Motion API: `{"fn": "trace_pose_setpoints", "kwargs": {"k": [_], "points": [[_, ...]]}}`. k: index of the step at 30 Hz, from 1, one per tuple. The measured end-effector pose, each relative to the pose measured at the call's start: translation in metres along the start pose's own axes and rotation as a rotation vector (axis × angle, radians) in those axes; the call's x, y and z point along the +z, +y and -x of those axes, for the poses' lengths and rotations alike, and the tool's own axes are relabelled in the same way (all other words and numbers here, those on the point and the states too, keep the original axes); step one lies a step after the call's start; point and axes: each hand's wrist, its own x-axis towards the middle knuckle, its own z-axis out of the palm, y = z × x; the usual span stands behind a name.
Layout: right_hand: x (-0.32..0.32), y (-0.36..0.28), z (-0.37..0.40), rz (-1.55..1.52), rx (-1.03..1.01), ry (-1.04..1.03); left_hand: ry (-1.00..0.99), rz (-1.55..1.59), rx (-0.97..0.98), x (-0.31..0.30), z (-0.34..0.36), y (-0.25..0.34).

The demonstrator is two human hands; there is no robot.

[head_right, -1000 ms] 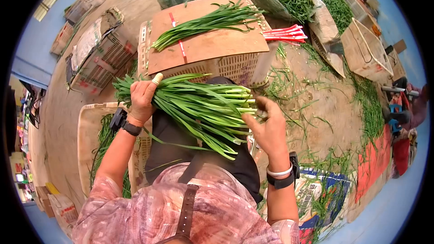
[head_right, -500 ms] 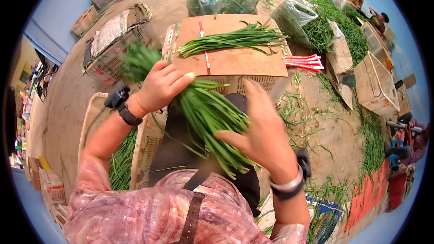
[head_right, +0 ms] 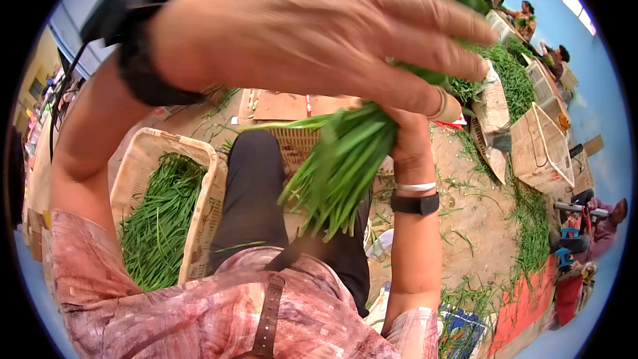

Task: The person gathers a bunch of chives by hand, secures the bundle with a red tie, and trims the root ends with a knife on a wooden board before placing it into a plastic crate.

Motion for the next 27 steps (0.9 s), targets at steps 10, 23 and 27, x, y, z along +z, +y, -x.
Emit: {"fn": "trace_pose_setpoints", "kwargs": {"k": [10, 23, 27], "points": [[-0.008, 0.035, -0.033, -0.521, -0.074, -0.268, -0.060, 1.288, -1.477, 0.049, 0.139, 0.066], [-0.040, 0.113, -0.110, -0.726, 0.004, -0.065, 0.899, 2.499, -1.619, 0.188, 0.173, 0.190], [-0.043, 0.111, -0.153, -0.689, 0.029, -0.142, 1.101, 2.371, -1.617, 0.204, 0.184, 0.174]]}}
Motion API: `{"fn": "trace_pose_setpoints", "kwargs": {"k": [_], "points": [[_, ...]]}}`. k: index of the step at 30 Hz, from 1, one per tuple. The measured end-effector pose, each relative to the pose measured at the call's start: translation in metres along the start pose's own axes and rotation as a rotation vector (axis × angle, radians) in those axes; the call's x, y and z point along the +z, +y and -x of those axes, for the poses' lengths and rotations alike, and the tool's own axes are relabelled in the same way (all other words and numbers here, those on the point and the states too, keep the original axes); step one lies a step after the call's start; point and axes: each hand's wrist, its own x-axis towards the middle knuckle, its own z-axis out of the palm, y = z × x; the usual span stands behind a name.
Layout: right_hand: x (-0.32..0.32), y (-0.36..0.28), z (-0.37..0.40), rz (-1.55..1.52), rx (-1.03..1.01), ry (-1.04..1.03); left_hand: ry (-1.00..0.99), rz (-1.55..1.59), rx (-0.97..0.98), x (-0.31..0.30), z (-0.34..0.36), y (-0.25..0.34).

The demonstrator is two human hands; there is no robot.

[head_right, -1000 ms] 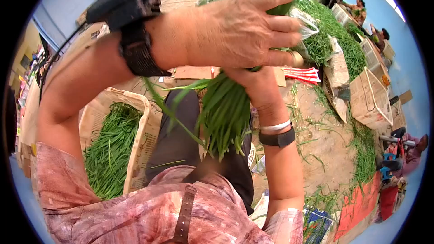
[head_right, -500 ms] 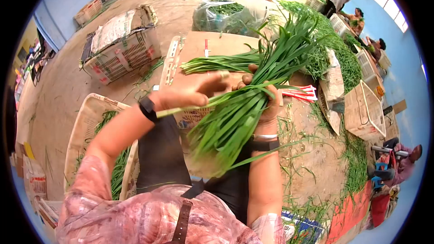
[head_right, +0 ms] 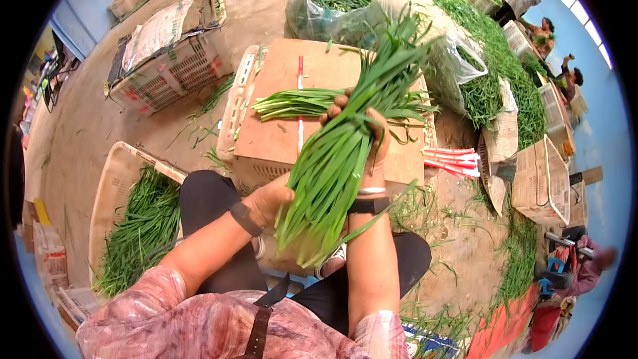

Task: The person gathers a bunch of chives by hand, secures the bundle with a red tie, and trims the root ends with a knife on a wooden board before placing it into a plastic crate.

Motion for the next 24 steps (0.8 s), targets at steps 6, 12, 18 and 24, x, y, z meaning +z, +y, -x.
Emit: {"fn": "trace_pose_setpoints", "kwargs": {"k": [6, 12, 18, 24], "points": [[-0.011, -0.041, -0.054, 0.643, 0.190, 0.502, -0.066, 0.386, 0.028, -0.025, -0.051, 0.045], [-0.101, -0.054, 0.037, 0.619, 0.441, 0.784, 0.162, 0.601, 0.158, -0.056, -0.065, 0.004], [-0.034, -0.032, 0.066, 0.367, 0.350, 0.709, 0.186, 0.575, 0.131, -0.049, -0.056, 0.009], [-0.010, 0.003, 0.048, 1.095, 0.280, 0.576, 0.481, -0.240, 0.260, -0.004, -0.060, 0.019]]}}
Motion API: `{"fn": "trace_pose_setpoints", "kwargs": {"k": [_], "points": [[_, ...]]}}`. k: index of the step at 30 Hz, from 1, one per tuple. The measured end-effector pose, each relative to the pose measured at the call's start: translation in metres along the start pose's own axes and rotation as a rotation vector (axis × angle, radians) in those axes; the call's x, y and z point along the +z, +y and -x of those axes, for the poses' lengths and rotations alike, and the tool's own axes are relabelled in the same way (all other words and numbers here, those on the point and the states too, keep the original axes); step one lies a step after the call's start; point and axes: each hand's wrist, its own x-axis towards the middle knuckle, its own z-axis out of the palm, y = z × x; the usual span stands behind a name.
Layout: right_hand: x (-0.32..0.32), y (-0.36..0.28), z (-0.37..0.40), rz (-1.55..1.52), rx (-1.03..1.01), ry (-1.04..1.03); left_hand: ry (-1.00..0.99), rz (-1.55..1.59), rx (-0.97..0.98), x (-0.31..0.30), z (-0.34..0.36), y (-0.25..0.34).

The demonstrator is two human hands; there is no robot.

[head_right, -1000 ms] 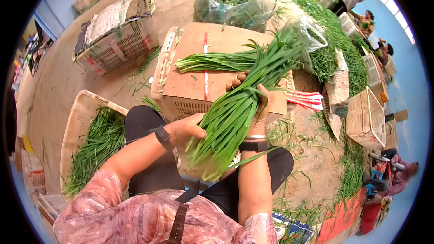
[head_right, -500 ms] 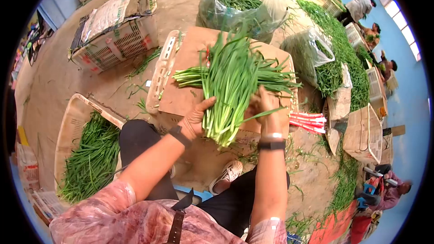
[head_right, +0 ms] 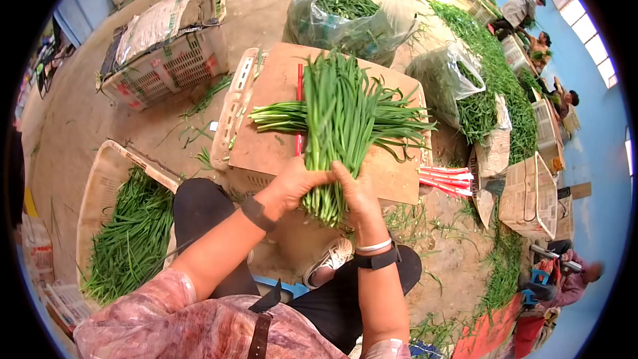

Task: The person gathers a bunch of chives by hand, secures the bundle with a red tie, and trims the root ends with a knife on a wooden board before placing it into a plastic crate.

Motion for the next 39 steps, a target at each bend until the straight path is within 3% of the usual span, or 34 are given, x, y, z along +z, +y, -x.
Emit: {"fn": "trace_pose_setpoints", "kwargs": {"k": [1, 2, 4, 6, 8, 10, 14, 16, 18, 19, 20, 21, 24, 25, 28, 30, 34, 35, 39], "points": [[0.005, -0.003, 0.003, -0.016, -0.043, 0.002, -0.044, -0.182, 0.018, 0.007, 0.005, 0.010], [0.001, 0.000, 0.004, -0.152, -0.003, 0.016, -0.089, -0.170, 0.000, 0.007, 0.007, 0.012], [-0.012, 0.014, 0.006, -0.426, 0.082, 0.045, -0.076, 0.208, -0.112, 0.001, 0.011, 0.011], [-0.019, 0.029, 0.013, -0.668, 0.106, 0.107, -0.080, 0.622, -0.348, -0.021, 0.007, 0.000], [-0.022, 0.055, 0.013, -0.957, 0.147, 0.067, 0.000, 0.775, -0.327, -0.028, 0.013, -0.021], [-0.022, 0.062, 0.017, -0.989, 0.150, 0.081, -0.015, 0.884, -0.315, -0.025, 0.020, -0.026], [-0.026, 0.043, 0.019, -0.725, 0.172, 0.037, -0.073, 0.921, -0.287, -0.025, 0.019, -0.033], [-0.019, 0.023, 0.023, -0.491, 0.168, 0.122, -0.147, 0.891, -0.280, -0.022, 0.013, -0.037], [-0.025, 0.034, 0.012, -0.269, 0.123, 0.144, -0.093, 0.799, -0.363, -0.016, 0.010, -0.037], [-0.017, 0.016, 0.017, -0.006, 0.210, 0.192, -0.024, 0.601, -0.309, -0.015, 0.010, -0.040], [-0.011, 0.027, 0.014, -0.069, 0.009, 0.125, 0.044, 0.404, -0.256, -0.013, 0.009, -0.042], [-0.011, 0.031, 0.012, -0.119, 0.029, 0.160, 0.062, 0.380, -0.248, -0.013, 0.007, -0.044], [-0.012, 0.038, 0.016, -0.393, -0.066, 0.255, -0.023, 0.616, -0.353, -0.010, 0.017, -0.026], [-0.008, 0.032, 0.026, -0.502, -0.115, 0.219, -0.142, 0.745, -0.410, -0.013, 0.020, -0.025], [-0.001, 0.039, 0.037, -0.602, -0.219, 0.176, -0.138, 0.784, -0.273, -0.010, 0.032, -0.028], [-0.007, 0.072, 0.024, -0.606, -0.134, 0.258, -0.087, 0.899, -0.265, -0.014, 0.030, -0.042], [-0.006, 0.049, 0.028, -0.252, -0.053, 0.330, -0.081, 0.998, -0.333, -0.017, 0.032, -0.045], [-0.002, 0.043, 0.032, -0.218, -0.069, 0.344, -0.153, 0.994, -0.322, -0.018, 0.033, -0.046], [-0.007, 0.042, 0.026, 0.073, -0.201, 0.339, -0.143, 0.959, -0.258, -0.003, 0.031, -0.040]]}}
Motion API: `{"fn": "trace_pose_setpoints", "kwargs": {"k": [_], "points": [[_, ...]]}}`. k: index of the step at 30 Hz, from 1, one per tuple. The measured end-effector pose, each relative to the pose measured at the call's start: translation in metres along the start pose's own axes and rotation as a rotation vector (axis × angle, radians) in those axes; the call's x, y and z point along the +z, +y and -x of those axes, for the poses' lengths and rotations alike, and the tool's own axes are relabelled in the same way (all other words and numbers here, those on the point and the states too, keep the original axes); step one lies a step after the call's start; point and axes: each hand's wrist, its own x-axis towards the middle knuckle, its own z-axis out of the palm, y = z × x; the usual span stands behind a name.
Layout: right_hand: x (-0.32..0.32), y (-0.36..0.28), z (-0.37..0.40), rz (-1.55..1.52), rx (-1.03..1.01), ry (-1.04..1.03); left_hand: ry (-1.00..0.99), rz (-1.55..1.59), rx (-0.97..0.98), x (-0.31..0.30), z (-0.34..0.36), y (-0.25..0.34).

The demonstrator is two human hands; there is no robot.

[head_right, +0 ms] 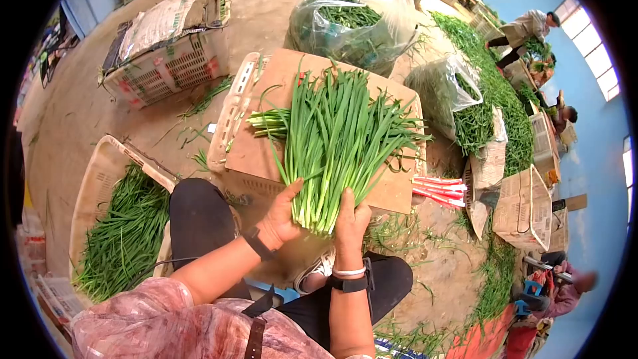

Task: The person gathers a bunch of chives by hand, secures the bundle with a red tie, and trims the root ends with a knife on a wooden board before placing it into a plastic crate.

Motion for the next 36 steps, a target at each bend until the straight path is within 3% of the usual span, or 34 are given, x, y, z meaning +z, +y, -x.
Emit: {"fn": "trace_pose_setpoints", "kwargs": {"k": [2, 5, 6, 9, 13, 17, 19, 21, 25, 29, 31, 33, 36], "points": [[0.002, -0.014, 0.005, 0.168, -0.022, -0.021, 0.026, -0.047, -0.032, -0.009, -0.003, -0.001], [0.012, -0.005, 0.006, 0.573, -0.291, 0.160, 0.013, -0.127, -0.075, -0.012, -0.009, -0.003], [0.004, 0.012, 0.000, 0.444, -0.210, 0.085, 0.031, -0.153, -0.089, -0.013, -0.011, -0.005], [-0.001, 0.015, 0.001, 0.493, -0.100, 0.078, 0.079, -0.312, -0.102, -0.018, -0.015, -0.006], [0.002, 0.004, 0.009, 0.301, 0.025, 0.060, 0.096, -0.236, -0.157, -0.022, -0.009, -0.007], [0.009, 0.000, 0.012, 0.343, -0.105, 0.042, 0.029, -0.227, -0.096, -0.027, -0.009, -0.007], [0.004, -0.002, 0.009, 0.344, -0.031, -0.015, 0.097, -0.394, -0.096, -0.019, -0.011, -0.007], [0.005, 0.000, 0.011, 0.309, -0.097, 0.031, 0.049, -0.502, -0.060, -0.010, -0.013, -0.008], [0.003, 0.000, 0.012, -0.119, 0.071, -0.052, 0.050, -0.716, -0.043, 0.003, -0.005, -0.005], [-0.020, -0.001, -0.003, -0.955, 0.397, -0.275, -0.027, -1.203, 0.006, 0.041, 0.015, -0.006], [-0.021, 0.007, -0.003, -0.943, 0.208, -0.365, -0.105, -1.476, 0.090, 0.067, 0.016, -0.012], [-0.027, 0.018, 0.002, -0.865, 0.102, -0.308, -0.225, -1.342, 0.014, 0.061, 0.012, -0.005], [-0.024, 0.008, 0.012, -0.755, 0.004, -0.136, -0.190, -1.196, -0.125, 0.051, 0.014, 0.001]]}}
